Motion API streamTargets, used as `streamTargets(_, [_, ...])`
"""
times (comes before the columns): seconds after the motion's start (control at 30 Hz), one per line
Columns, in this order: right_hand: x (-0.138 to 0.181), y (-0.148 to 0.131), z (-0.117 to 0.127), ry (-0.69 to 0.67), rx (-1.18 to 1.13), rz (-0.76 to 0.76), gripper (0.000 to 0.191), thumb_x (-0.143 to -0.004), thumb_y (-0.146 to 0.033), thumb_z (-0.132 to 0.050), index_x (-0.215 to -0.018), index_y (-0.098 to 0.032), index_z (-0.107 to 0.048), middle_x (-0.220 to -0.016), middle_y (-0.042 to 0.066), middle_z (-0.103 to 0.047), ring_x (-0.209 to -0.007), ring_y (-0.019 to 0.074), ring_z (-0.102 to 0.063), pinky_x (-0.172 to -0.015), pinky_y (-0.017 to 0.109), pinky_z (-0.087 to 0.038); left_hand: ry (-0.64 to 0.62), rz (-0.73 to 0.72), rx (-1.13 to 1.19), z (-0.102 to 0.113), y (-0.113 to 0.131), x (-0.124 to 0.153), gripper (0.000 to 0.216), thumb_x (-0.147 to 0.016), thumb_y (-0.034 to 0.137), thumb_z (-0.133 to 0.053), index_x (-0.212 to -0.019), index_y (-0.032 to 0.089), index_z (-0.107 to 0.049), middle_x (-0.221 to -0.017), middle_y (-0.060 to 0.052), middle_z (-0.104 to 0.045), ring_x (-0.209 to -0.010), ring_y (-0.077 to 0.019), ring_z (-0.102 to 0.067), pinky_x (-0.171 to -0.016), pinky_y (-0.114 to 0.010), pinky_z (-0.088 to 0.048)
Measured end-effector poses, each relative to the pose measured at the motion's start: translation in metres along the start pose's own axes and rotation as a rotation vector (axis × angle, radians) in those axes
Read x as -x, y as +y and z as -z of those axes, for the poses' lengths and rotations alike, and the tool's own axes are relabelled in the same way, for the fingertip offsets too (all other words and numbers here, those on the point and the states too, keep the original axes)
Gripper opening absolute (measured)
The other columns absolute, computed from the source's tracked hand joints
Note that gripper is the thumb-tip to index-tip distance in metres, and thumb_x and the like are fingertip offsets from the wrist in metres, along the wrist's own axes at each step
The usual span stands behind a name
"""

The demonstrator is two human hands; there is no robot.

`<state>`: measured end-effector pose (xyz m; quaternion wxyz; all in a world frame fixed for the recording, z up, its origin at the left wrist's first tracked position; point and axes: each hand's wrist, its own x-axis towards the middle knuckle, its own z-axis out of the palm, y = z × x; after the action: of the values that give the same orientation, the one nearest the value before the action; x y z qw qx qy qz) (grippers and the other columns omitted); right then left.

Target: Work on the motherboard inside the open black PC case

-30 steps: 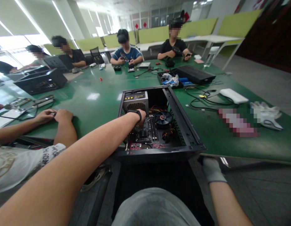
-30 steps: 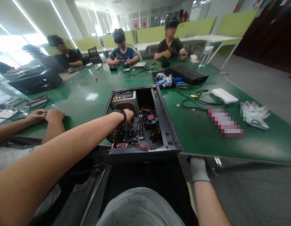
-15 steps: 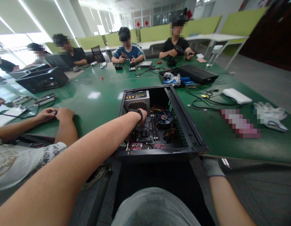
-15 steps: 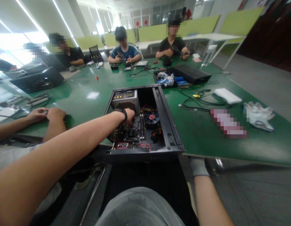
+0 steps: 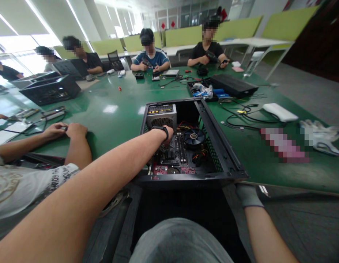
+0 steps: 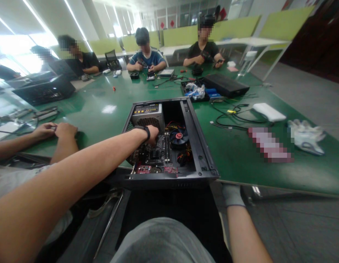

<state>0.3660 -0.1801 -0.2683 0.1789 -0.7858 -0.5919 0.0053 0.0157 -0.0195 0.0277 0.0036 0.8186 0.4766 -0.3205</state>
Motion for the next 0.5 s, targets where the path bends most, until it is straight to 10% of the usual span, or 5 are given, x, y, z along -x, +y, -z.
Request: streamTargets(0.5, [0.0000,-0.0036,0.0040,-0.016,-0.027,-0.008,0.042,-0.092,-0.041,-0.059,-0.129,-0.019,-0.056,-0.132,0.010,-0.056,-0.114,0.0235,-0.058,-0.096,0.048,-0.049,0.002,0.013,0.033,0.0052,0.0021,0.0074,0.056,-0.060,0.026,-0.084,-0.113,0.010,-0.074,-0.111,-0.017,-0.074,-0.105,-0.0289,-0.068,-0.096,-0.030,-0.050])
